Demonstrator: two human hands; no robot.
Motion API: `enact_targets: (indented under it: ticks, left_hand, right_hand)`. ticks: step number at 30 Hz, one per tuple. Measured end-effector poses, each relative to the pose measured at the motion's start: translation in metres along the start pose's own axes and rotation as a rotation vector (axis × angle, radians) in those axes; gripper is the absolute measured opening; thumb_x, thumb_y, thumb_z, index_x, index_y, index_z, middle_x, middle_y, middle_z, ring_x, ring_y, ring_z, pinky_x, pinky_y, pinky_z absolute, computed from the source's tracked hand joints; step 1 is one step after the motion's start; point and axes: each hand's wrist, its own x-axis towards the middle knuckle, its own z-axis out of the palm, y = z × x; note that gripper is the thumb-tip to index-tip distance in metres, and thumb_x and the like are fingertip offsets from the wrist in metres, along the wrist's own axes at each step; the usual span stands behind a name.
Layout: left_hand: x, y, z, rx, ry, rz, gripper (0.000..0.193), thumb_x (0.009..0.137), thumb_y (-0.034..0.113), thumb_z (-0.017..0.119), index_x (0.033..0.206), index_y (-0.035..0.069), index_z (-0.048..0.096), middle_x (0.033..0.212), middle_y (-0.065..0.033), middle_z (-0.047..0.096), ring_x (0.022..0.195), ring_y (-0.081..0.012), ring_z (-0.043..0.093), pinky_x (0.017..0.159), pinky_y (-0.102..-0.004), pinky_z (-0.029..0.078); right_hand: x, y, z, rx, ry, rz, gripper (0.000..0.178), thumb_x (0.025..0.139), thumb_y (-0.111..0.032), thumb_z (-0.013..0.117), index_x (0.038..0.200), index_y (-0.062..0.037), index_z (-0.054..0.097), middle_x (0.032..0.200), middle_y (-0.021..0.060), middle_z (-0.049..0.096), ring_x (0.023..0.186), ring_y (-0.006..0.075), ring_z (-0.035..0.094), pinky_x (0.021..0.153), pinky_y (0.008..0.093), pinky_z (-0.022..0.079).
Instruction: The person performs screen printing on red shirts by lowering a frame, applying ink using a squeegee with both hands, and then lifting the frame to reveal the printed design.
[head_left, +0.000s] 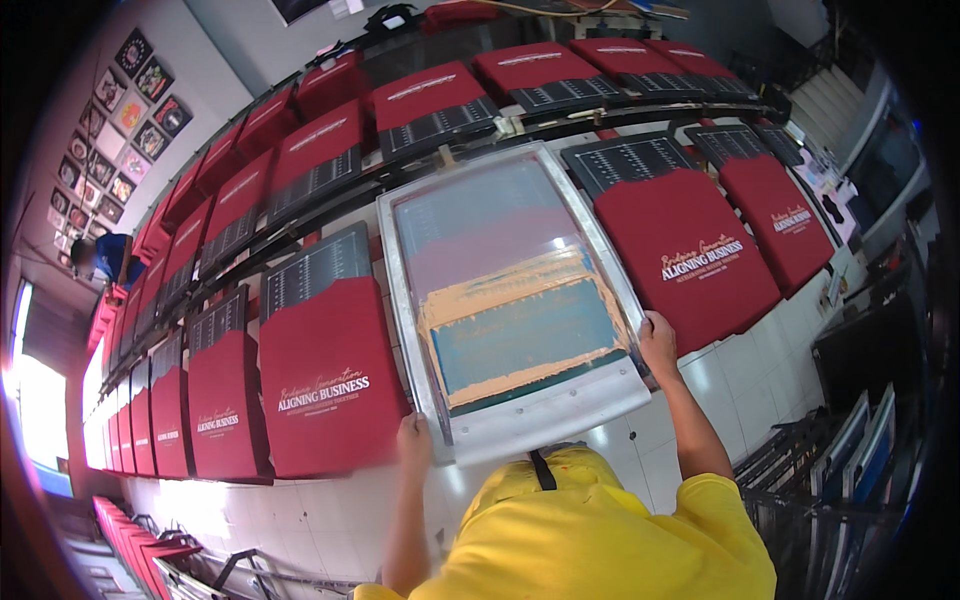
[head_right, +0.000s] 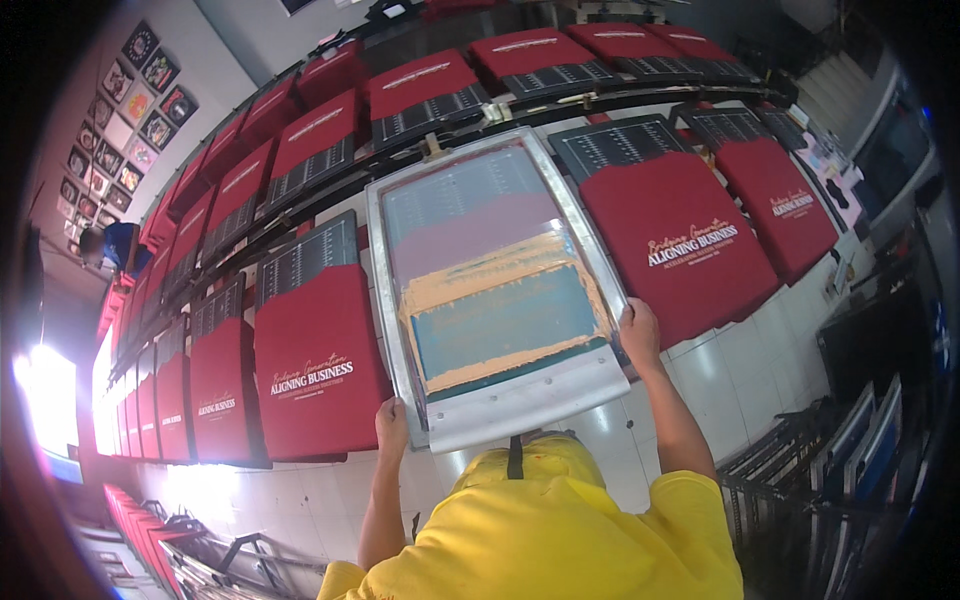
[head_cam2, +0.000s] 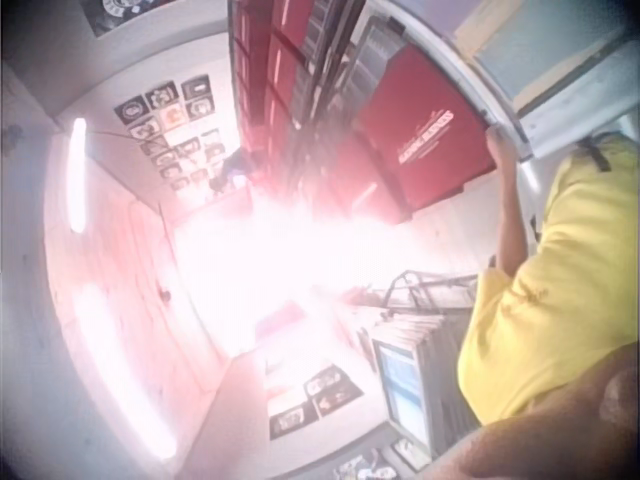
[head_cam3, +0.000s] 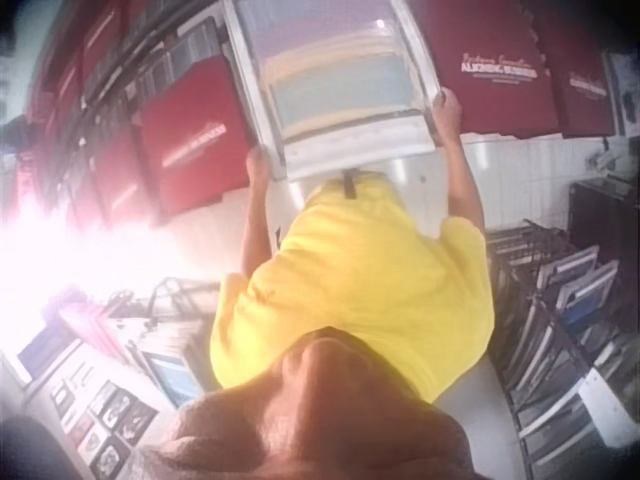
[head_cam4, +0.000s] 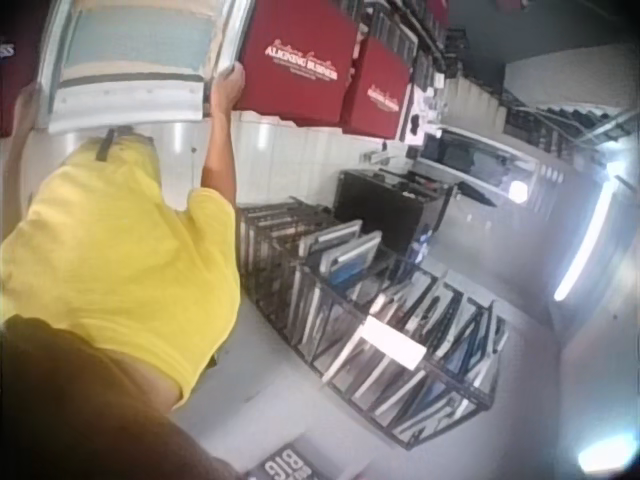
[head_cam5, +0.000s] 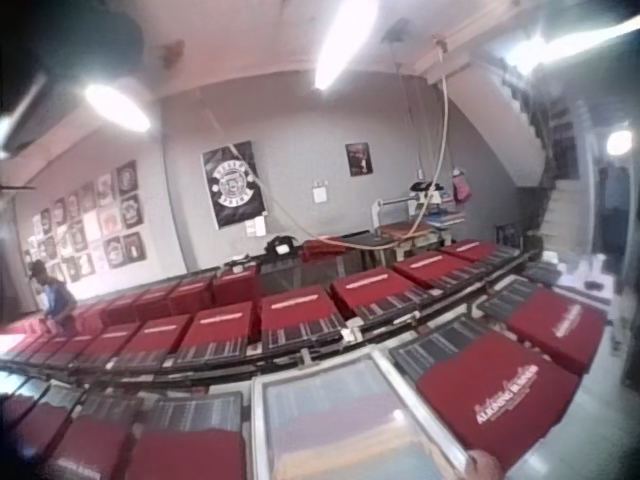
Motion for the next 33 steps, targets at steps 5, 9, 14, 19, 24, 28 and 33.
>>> enact_targets:
  ticks: [5,9,14,19,24,28,33]
  left_hand:
    - [-0.001,0.026,-0.022,-0.214,-0.068,-0.154,0.032,0.094,0.023,0.059,0.107,-0.006,0.066,0.08,-0.0125,0.067,0.072,-0.02,0.064,0.071,-0.0329,0.051]
    - [0.002,0.004,-0.014,-0.46,-0.057,-0.209,0.029,0.093,0.02,0.061,0.103,-0.006,0.068,0.078,-0.0076,0.066,0.068,-0.0144,0.06,0.067,-0.0292,0.049]
    - [0.0,0.007,-0.011,-0.472,0.054,-0.113,0.029,0.092,0.019,0.062,0.102,-0.008,0.068,0.08,-0.0082,0.067,0.074,-0.0131,0.06,0.069,-0.0285,0.048]
    - [-0.009,0.021,-0.03,-0.467,0.14,-0.066,0.027,0.093,0.017,0.061,0.103,-0.007,0.068,0.086,-0.0096,0.067,0.079,-0.014,0.06,0.073,-0.0286,0.048]
    - [-0.009,-0.01,-0.075,-0.531,0.191,-0.069,0.027,0.094,0.016,0.059,0.105,-0.008,0.067,0.092,-0.0107,0.066,0.086,-0.0151,0.06,0.078,-0.0289,0.047]
    - [-0.007,-0.064,-0.129,-0.577,0.252,-0.115,0.027,0.095,0.015,0.059,0.105,-0.008,0.067,0.091,-0.0102,0.066,0.086,-0.0153,0.061,0.079,-0.0287,0.047]
    - [0.0,-0.147,-0.209,-0.496,0.296,-0.131,0.026,0.094,0.014,0.059,0.102,-0.008,0.068,0.087,-0.0101,0.067,0.081,-0.0149,0.062,0.075,-0.0285,0.048]
  right_hand:
    - [0.005,0.0,0.006,0.058,-0.013,0.158,0.031,0.094,-0.022,0.05,0.1,0.0041,0.066,0.095,0.0268,0.067,0.094,0.0449,0.063,0.083,0.048,0.048]
    - [0.009,-0.006,0.002,-0.012,-0.074,0.25,0.04,0.094,-0.029,0.047,0.088,0.0051,0.066,0.086,0.0293,0.064,0.088,0.0484,0.06,0.078,0.0499,0.046]
    - [0.013,0.003,0.003,0.012,-0.095,0.215,0.04,0.092,-0.027,0.048,0.082,0.008,0.063,0.075,0.0299,0.06,0.07,0.0422,0.06,0.07,0.0484,0.045]
    - [-0.003,-0.001,-0.005,0.061,-0.079,0.205,0.041,0.092,-0.027,0.049,0.081,0.011,0.058,0.066,0.0218,0.055,0.064,0.0296,0.052,0.067,0.0449,0.042]
    - [-0.041,-0.054,0.007,0.094,-0.031,0.247,0.039,0.092,-0.025,0.05,0.082,0.012,0.058,0.067,0.0173,0.056,0.066,0.0218,0.05,0.067,0.0407,0.042]
    - [-0.09,-0.109,0.046,0.195,-0.038,0.187,0.035,0.091,-0.023,0.049,0.075,0.0078,0.05,0.065,0.0123,0.047,0.065,0.0186,0.045,0.065,0.0389,0.039]
    - [-0.158,-0.188,0.106,0.273,-0.118,0.23,0.03,0.089,-0.018,0.047,0.07,0.003,0.039,0.063,0.0066,0.036,0.063,0.0155,0.036,0.06,0.0385,0.035]
